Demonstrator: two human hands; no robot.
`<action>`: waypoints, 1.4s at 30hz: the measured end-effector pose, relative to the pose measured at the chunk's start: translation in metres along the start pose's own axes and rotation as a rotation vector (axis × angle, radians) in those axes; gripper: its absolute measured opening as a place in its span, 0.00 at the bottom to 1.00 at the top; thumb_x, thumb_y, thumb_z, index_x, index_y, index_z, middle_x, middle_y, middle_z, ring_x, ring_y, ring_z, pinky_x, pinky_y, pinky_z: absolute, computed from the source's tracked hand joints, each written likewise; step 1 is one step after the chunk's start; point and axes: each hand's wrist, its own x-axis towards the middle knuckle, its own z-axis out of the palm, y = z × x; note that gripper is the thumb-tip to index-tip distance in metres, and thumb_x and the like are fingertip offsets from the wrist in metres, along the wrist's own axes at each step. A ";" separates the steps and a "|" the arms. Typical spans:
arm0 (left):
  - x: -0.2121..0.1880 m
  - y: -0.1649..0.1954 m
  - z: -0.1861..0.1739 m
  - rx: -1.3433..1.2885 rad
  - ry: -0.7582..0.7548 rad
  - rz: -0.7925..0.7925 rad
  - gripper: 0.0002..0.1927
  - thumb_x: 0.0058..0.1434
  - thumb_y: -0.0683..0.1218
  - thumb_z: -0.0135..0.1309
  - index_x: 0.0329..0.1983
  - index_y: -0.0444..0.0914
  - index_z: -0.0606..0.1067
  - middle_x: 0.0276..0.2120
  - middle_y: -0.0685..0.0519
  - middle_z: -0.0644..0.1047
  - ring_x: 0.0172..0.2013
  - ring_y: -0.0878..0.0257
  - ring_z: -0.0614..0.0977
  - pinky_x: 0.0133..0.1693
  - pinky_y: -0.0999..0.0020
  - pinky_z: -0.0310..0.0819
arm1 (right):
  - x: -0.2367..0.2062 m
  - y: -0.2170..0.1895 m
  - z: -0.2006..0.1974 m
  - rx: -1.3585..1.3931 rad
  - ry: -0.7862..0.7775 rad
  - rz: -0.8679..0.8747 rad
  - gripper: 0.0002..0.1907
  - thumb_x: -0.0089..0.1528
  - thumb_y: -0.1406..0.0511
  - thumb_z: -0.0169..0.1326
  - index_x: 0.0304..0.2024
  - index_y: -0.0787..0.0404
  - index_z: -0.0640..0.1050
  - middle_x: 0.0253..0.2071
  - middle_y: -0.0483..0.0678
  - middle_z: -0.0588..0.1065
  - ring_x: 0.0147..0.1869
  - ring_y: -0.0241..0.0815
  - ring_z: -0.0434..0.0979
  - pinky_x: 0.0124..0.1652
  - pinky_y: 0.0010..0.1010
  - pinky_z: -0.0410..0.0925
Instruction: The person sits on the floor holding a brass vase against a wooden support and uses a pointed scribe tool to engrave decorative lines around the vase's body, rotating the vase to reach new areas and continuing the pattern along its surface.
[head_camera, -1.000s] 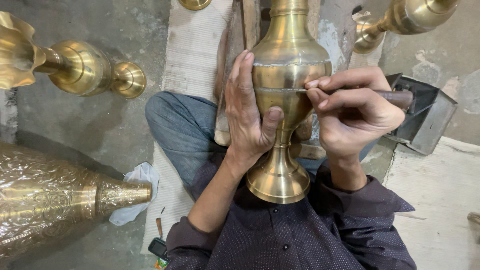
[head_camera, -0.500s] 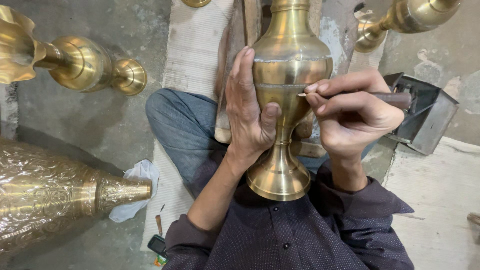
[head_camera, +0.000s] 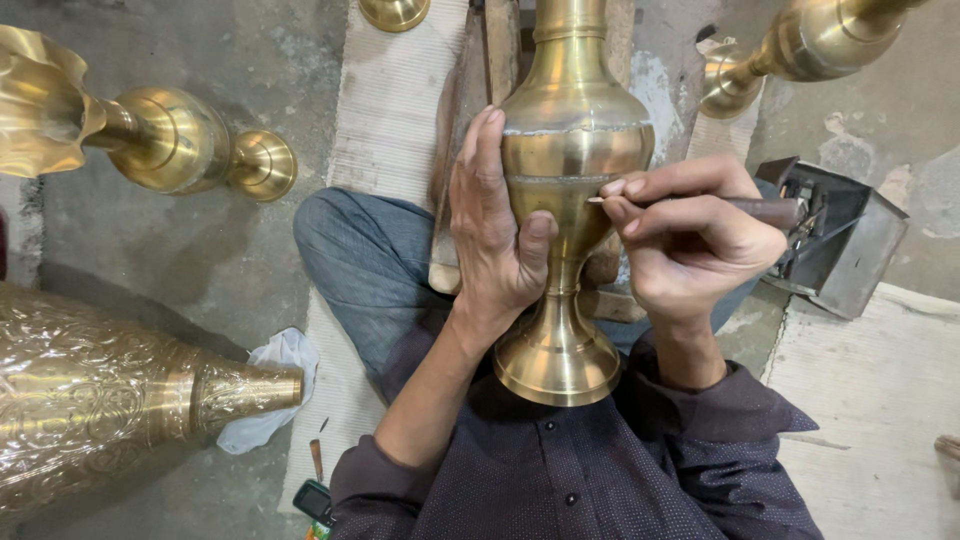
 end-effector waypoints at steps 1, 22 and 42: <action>0.000 0.000 0.000 0.000 0.000 -0.001 0.38 0.79 0.68 0.31 0.78 0.37 0.50 0.72 0.40 0.61 0.69 0.47 0.66 0.70 0.56 0.59 | -0.001 0.001 -0.001 0.011 -0.001 0.001 0.14 0.65 0.81 0.66 0.31 0.66 0.76 0.40 0.51 0.76 0.42 0.38 0.82 0.46 0.26 0.79; -0.002 0.003 0.003 -0.005 -0.007 -0.003 0.37 0.80 0.67 0.31 0.78 0.37 0.49 0.73 0.40 0.60 0.70 0.48 0.65 0.71 0.57 0.60 | 0.002 0.001 -0.001 0.081 -0.002 -0.033 0.14 0.62 0.82 0.66 0.30 0.66 0.76 0.39 0.51 0.75 0.40 0.38 0.82 0.46 0.28 0.81; -0.008 -0.001 0.007 0.015 -0.002 -0.003 0.38 0.80 0.69 0.29 0.79 0.39 0.48 0.72 0.42 0.61 0.68 0.52 0.69 0.69 0.60 0.64 | -0.013 0.015 -0.008 0.053 0.022 -0.090 0.15 0.60 0.81 0.68 0.27 0.65 0.75 0.39 0.52 0.76 0.39 0.40 0.82 0.41 0.27 0.80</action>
